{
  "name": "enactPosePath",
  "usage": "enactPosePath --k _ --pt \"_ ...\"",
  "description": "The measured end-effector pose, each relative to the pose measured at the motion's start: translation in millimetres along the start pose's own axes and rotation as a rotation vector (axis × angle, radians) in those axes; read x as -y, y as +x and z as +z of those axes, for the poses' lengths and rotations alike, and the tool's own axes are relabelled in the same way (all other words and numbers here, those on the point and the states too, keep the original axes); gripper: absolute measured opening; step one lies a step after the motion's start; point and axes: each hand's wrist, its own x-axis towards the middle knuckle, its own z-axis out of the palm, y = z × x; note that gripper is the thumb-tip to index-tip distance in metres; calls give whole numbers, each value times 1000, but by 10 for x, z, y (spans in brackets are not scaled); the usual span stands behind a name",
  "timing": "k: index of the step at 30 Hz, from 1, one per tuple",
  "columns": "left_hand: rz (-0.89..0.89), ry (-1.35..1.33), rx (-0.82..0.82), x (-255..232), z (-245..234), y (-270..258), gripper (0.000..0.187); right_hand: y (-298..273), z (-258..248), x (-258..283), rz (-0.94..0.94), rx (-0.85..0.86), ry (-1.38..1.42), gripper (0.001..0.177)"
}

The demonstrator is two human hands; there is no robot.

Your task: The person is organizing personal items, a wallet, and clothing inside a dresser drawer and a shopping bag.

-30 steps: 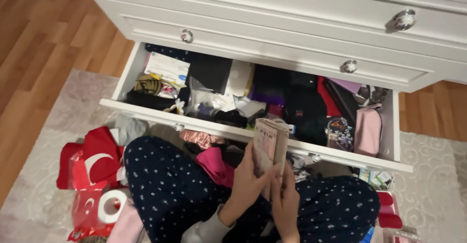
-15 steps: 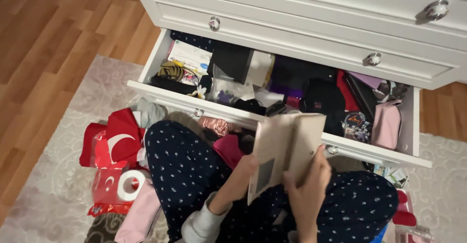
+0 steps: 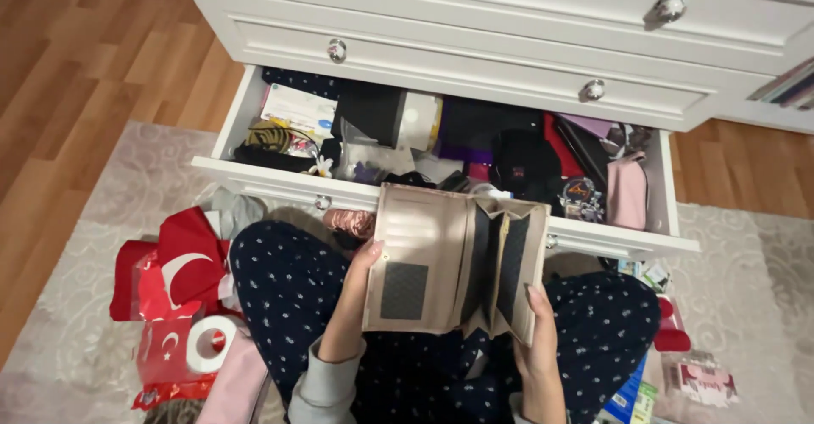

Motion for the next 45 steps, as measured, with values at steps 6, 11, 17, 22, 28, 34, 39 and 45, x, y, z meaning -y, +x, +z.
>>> enactPosePath --k 6,11,17,22,28,34,39,45 --pt "20 -48 -201 -1798 2772 -689 68 -49 143 48 29 20 14 67" --pt "-51 114 -225 -1875 3128 -776 51 -239 452 215 -332 14 -494 68" --pt "147 354 -41 -1895 3519 -755 50 -458 689 250 -509 -143 -582 78" --pt "393 899 104 -1793 3852 -834 57 -616 606 12 -612 -46 -475 65" --pt "250 435 32 -1692 3849 -824 96 -817 697 90 -546 14 -370 66" --pt "93 68 226 -1535 3614 -796 98 -1104 1190 471 -717 -344 -988 49" --pt "-127 -453 135 -1538 3703 -805 97 -1178 1225 501 -956 -205 -1236 47" --pt "-27 -253 231 -1551 3637 -820 98 -1030 997 305 -794 -233 -1195 37"
